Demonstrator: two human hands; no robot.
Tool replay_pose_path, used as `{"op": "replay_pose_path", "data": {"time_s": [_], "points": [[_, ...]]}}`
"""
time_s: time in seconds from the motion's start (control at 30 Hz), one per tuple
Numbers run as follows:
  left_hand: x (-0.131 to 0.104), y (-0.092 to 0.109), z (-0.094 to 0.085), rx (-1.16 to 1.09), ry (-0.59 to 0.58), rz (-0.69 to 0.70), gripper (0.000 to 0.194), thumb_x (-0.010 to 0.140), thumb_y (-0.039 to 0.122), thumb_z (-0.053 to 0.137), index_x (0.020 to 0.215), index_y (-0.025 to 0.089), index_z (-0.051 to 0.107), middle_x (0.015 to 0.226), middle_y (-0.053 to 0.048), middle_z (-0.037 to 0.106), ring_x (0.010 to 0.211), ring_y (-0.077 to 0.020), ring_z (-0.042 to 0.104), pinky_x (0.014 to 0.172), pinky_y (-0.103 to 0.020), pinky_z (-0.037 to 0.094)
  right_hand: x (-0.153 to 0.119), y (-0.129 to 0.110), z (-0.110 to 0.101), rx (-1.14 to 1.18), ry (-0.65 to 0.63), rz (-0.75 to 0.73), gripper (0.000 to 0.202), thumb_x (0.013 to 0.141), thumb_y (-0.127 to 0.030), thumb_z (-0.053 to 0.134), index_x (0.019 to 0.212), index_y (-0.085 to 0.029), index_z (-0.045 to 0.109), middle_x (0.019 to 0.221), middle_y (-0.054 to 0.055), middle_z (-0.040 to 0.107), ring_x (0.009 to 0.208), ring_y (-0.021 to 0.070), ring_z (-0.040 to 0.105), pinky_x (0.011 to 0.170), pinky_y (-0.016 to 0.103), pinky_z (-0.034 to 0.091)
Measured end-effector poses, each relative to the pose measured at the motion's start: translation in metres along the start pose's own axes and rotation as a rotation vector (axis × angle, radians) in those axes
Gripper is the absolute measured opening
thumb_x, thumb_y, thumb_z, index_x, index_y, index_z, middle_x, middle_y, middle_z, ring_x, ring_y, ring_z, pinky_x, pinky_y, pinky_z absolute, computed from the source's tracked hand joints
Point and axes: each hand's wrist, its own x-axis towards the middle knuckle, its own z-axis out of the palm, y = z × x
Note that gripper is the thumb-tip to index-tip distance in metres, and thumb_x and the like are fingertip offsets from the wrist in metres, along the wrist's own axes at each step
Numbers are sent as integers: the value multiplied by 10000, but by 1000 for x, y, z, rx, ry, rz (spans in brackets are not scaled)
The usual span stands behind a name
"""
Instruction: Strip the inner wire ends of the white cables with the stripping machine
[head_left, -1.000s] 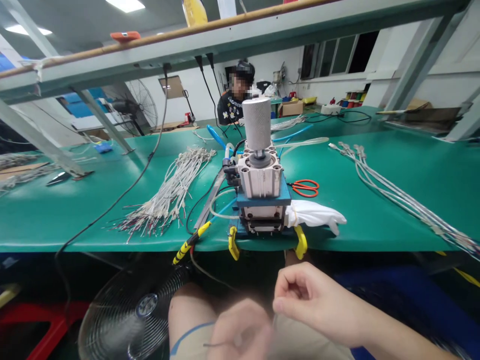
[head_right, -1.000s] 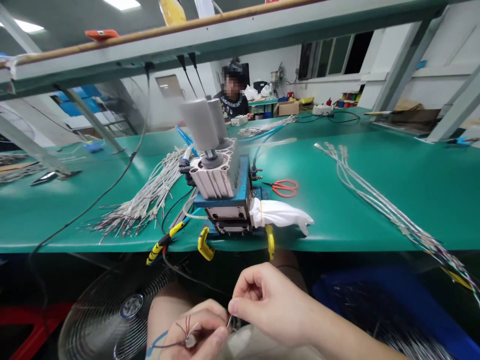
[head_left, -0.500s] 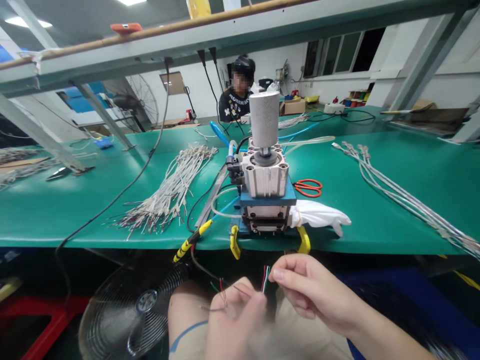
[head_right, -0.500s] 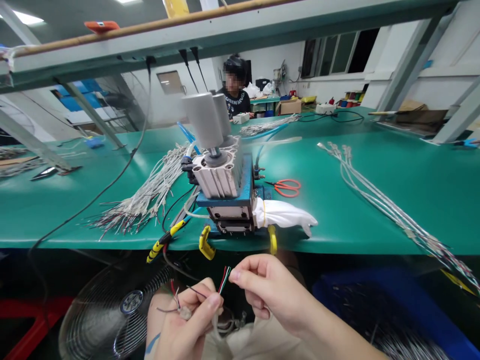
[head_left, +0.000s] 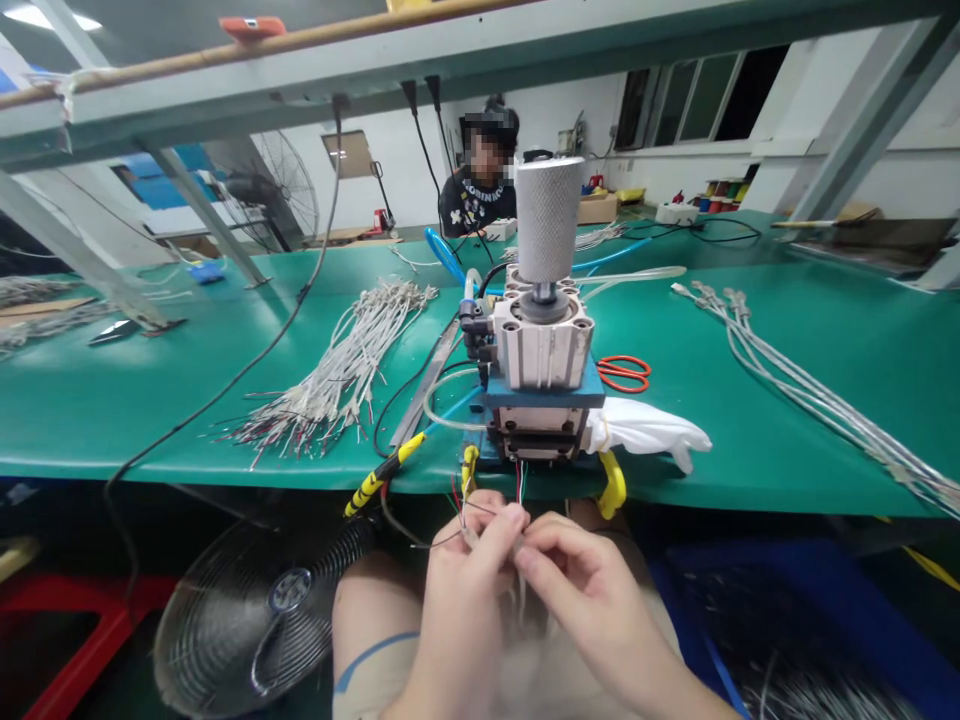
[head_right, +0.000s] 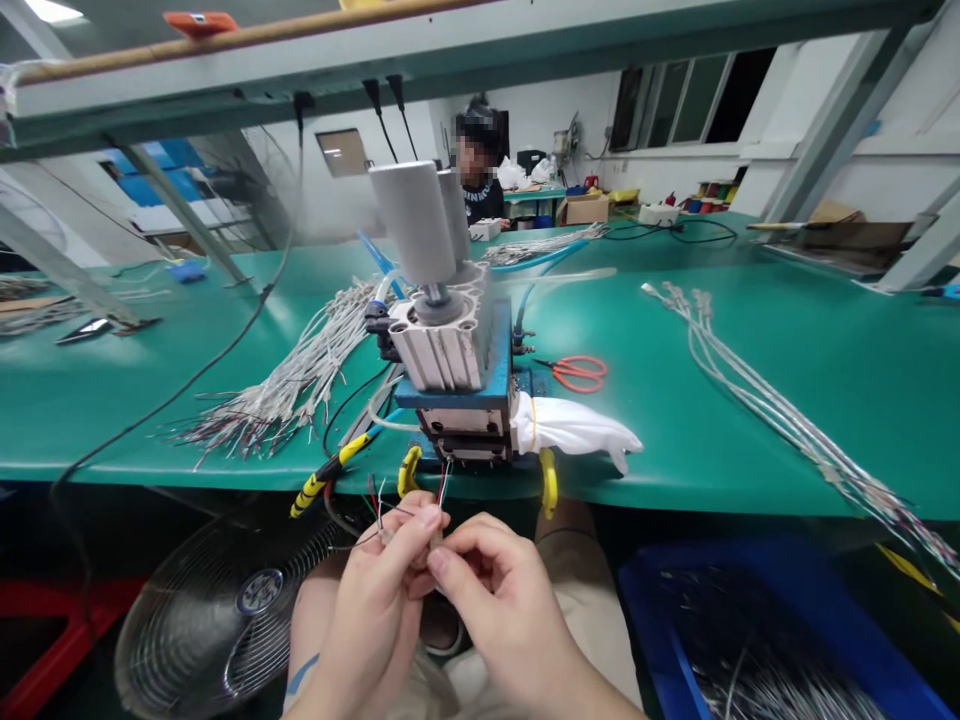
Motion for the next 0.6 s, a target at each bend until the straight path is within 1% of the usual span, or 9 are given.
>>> {"op": "replay_pose_path", "data": {"time_s": [0.03,0.1,0.17,0.23,0.33,0.43,0.6], "points": [[1,1,3,-22,10,-2,235,653,204,873,670,140,648,649,34,571,591,-88,517,525,-146,444,2,-2,1,22,7,3,242,892,-361,674,744,-171,695,783,34,631,748,171,591,694,254,478],[4,2,7,-35,28,0,249,647,193,872,635,133,631,645,22,589,586,-91,541,510,-140,447,5,-5,3,61,26,11,260,889,-361,685,714,-169,676,712,0,596,622,120,526,596,215,448],[8,3,12,-35,46,-4,251,645,201,869,622,128,630,617,13,599,560,-93,548,487,-139,444,8,-8,4,77,45,12,276,876,-367,706,689,-168,664,642,-34,543,511,79,408,473,191,359],[11,3,16,-40,58,-4,263,645,207,864,607,128,616,568,25,573,503,-77,513,447,-131,420,12,-9,4,103,57,15,293,857,-382,729,667,-171,653,578,-56,489,464,67,333,411,193,275],[15,4,22,-54,75,11,284,644,210,856,587,134,589,538,45,540,466,-62,481,416,-118,393,18,-9,5,146,76,42,306,828,-415,753,659,-179,658,517,-66,452,438,70,317,388,200,235],[17,5,26,-70,78,24,297,644,204,848,573,138,567,519,57,520,452,-55,474,401,-108,374,21,-10,5,140,98,67,308,816,-440,759,670,-181,679,493,-64,453,430,73,327,389,200,248],[20,6,30,-87,74,52,323,642,190,838,540,146,535,486,70,496,411,-41,432,374,-106,342,24,-12,4,128,113,60,310,814,-450,761,680,-180,687,476,-64,460,425,73,342,392,196,263]]}}
